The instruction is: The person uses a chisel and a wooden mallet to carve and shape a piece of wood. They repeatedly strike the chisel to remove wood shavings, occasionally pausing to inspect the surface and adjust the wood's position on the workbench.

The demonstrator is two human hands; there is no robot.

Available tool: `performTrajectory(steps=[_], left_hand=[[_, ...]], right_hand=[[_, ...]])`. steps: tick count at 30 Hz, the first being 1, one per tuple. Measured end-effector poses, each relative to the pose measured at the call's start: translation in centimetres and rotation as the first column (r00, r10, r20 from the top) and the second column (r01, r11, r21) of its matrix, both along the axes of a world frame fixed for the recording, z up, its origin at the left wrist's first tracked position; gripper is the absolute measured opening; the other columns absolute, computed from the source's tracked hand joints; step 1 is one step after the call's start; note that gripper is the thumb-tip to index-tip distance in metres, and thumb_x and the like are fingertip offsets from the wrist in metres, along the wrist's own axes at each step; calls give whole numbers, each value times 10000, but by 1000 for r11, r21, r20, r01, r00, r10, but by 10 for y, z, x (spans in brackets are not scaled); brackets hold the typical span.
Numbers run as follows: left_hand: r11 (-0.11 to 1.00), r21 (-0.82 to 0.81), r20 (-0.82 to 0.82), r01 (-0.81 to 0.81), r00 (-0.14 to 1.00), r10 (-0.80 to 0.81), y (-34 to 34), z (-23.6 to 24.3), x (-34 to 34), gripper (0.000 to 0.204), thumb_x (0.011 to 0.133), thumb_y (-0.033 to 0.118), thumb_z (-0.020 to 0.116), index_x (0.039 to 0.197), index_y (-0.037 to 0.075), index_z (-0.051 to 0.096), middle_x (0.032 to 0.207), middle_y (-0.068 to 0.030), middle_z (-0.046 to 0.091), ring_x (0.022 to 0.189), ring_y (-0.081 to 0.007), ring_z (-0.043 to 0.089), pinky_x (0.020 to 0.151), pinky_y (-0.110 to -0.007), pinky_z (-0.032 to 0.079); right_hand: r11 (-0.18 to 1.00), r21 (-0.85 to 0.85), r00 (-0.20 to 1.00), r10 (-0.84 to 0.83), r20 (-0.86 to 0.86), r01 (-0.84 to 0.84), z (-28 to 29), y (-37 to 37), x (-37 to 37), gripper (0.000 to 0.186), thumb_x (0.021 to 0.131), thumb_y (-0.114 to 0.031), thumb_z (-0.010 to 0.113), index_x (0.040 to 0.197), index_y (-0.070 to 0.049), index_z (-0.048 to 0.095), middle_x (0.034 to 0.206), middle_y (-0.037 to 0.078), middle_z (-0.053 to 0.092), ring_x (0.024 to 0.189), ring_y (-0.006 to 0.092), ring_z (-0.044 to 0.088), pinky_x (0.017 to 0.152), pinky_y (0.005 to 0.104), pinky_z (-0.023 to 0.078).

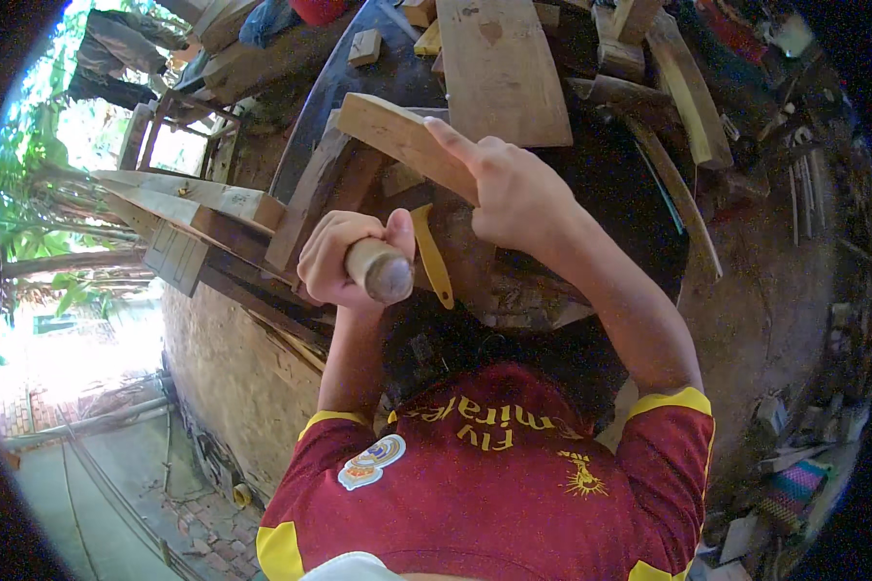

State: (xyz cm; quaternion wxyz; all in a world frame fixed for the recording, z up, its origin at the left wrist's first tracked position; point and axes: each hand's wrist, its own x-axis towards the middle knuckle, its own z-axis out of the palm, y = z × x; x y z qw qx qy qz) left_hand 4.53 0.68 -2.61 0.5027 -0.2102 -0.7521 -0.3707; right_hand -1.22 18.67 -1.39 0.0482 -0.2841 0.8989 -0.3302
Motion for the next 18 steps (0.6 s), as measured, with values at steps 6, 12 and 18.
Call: performTrajectory(steps=[6,12,18], left_hand=[[1000,-20,-10,2,1000,-3,0,-5,2,218,682,22,763,647,54,550,540,-57,546,454,-189,543,466,-262,429],[999,-38,-97,6,995,-10,7,-8,0,220,688,13,744,627,54,536,531,-44,541,450,-189,554,452,-268,444],[998,-21,-90,64,994,-65,7,-10,3,220,693,44,748,625,64,540,530,-45,552,446,-189,548,457,-272,445]], right_hand=[[963,102,957,-229,-178,250,-6,2,10,757,769,-52,621,1454,-190,329,1054,213,539,947,405,594,822,472,496],[813,327,853,-349,-387,481,0,-16,2,714,782,-156,707,1422,-182,390,1195,163,506,1095,337,539,863,450,464],[999,23,804,-22,-594,45,-7,-47,-11,453,798,-284,696,1176,-54,596,1217,145,544,1142,316,517,924,453,437]])
